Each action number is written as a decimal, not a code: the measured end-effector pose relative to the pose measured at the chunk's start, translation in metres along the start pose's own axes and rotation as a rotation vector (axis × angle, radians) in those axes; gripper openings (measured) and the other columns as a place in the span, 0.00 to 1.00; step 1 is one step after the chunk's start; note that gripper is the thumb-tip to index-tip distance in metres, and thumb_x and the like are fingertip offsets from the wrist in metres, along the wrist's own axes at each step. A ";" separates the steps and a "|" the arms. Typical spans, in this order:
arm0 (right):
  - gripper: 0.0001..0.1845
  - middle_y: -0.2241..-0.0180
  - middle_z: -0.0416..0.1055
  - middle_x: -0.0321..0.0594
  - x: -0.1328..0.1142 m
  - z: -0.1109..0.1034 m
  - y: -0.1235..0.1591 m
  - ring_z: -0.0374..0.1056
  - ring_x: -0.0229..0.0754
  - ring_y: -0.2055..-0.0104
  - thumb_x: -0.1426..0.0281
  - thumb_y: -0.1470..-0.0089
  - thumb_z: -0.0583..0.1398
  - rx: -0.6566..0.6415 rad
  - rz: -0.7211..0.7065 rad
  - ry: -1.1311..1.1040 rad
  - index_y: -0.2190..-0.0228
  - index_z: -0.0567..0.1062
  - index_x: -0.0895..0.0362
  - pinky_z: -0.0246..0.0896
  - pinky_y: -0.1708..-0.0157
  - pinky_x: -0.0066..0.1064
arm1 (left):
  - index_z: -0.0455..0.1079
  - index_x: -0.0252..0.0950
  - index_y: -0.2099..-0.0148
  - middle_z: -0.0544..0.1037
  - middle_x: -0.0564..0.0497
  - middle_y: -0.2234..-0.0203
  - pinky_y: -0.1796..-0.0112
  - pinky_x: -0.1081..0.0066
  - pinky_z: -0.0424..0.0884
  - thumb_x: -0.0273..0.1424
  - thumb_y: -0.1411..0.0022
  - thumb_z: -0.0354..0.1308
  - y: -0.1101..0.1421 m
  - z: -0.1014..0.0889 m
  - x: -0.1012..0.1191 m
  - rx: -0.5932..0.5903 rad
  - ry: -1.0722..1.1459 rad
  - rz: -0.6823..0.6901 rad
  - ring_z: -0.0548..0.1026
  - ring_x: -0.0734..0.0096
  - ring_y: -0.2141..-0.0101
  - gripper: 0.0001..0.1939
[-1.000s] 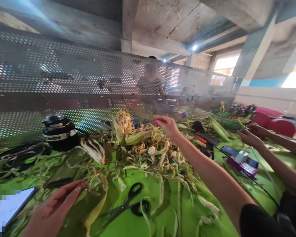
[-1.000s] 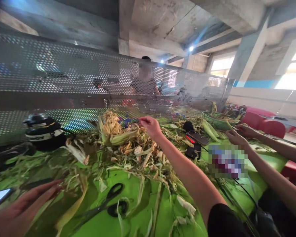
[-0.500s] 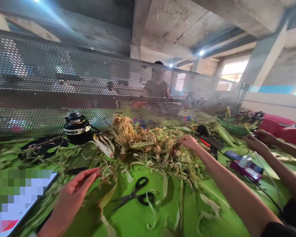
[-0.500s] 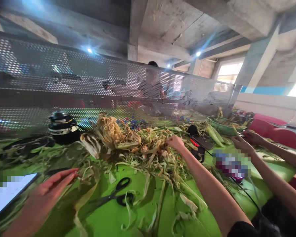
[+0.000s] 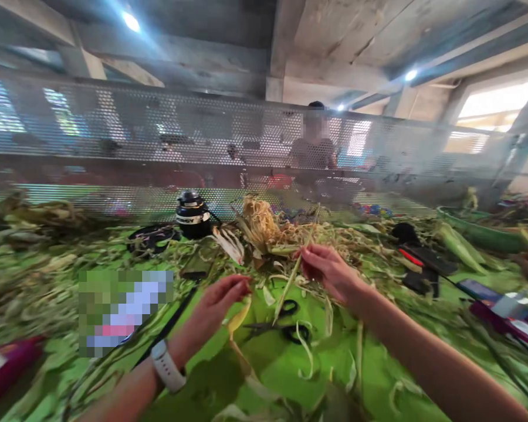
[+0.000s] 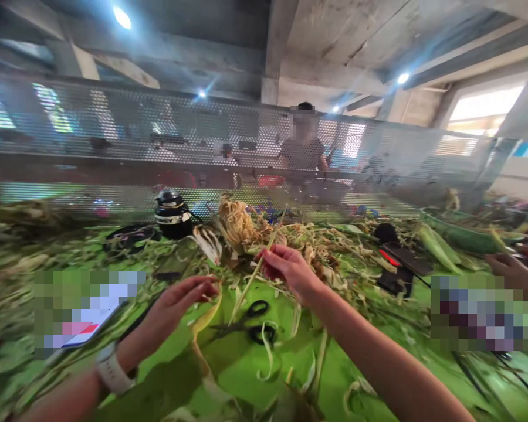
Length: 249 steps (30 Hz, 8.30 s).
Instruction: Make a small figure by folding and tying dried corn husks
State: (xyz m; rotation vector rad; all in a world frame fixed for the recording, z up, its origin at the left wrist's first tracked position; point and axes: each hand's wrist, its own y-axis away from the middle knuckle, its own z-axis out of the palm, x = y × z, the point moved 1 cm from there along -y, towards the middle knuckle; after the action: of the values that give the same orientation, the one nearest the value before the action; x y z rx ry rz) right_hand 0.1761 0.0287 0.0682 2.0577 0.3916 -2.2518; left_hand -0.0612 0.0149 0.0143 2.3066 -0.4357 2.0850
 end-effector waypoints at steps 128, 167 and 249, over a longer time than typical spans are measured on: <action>0.20 0.79 0.69 0.34 0.063 0.038 0.020 0.65 0.32 0.80 0.54 0.52 0.62 -0.468 0.356 -0.113 0.73 0.68 0.59 0.58 0.78 0.23 | 0.70 0.32 0.77 0.75 0.53 0.83 0.75 0.75 0.64 0.37 0.56 0.69 0.000 0.023 -0.017 -0.175 0.446 -0.201 0.68 0.79 0.81 0.14; 0.10 0.75 0.66 0.33 0.067 0.043 0.021 0.61 0.33 0.76 0.64 0.41 0.52 -0.305 -0.063 0.453 0.66 0.68 0.57 0.57 0.76 0.25 | 0.73 0.32 0.74 0.73 0.53 0.80 0.72 0.74 0.64 0.40 0.51 0.64 0.004 0.031 -0.018 0.010 0.199 -0.073 0.69 0.74 0.75 0.15; 0.11 0.71 0.70 0.36 0.037 0.026 0.007 0.67 0.36 0.71 0.63 0.48 0.60 -0.207 -0.151 0.614 0.68 0.68 0.58 0.62 0.72 0.27 | 0.70 0.34 0.71 0.71 0.55 0.81 0.76 0.77 0.61 0.45 0.45 0.56 -0.001 0.016 -0.006 -0.268 -0.089 -0.095 0.65 0.77 0.79 0.17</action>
State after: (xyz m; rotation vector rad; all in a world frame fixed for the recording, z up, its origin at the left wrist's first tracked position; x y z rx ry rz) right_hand 0.1489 0.0201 0.0321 2.6272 0.7946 -1.5008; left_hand -0.0461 0.0136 0.0070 2.2224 -0.5572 1.7643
